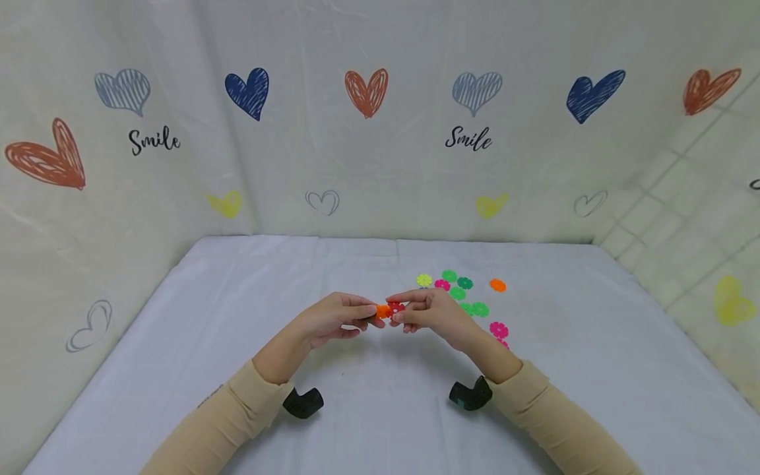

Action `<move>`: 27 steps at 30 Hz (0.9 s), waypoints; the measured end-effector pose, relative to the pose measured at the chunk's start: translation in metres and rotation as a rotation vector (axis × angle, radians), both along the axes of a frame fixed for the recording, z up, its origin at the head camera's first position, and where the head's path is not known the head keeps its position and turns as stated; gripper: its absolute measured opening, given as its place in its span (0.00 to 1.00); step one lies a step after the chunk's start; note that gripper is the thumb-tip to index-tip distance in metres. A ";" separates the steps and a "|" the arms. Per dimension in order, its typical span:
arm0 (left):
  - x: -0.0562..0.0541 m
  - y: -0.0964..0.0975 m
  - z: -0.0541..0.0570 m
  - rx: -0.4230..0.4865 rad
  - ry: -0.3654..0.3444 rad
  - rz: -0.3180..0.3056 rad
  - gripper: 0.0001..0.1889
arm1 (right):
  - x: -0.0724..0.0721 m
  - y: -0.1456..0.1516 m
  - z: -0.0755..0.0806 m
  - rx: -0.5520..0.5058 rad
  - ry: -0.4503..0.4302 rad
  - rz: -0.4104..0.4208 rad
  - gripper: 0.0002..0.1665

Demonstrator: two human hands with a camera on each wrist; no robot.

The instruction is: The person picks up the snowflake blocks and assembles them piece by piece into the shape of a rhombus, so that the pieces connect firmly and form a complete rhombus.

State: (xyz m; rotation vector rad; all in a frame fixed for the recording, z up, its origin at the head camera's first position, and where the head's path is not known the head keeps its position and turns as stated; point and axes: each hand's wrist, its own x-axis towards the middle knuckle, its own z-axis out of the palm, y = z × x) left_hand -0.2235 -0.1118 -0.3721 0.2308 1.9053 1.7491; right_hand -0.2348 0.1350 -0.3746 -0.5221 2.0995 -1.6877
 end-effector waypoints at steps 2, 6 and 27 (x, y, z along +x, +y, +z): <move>0.000 0.000 0.000 0.007 0.000 -0.003 0.15 | 0.001 0.000 0.000 -0.014 -0.007 0.001 0.26; -0.001 0.000 0.002 0.027 0.019 -0.019 0.15 | 0.000 0.001 0.001 -0.032 -0.013 0.012 0.27; -0.001 -0.010 0.000 -0.024 0.006 0.023 0.16 | -0.014 0.032 0.010 0.082 0.091 0.005 0.25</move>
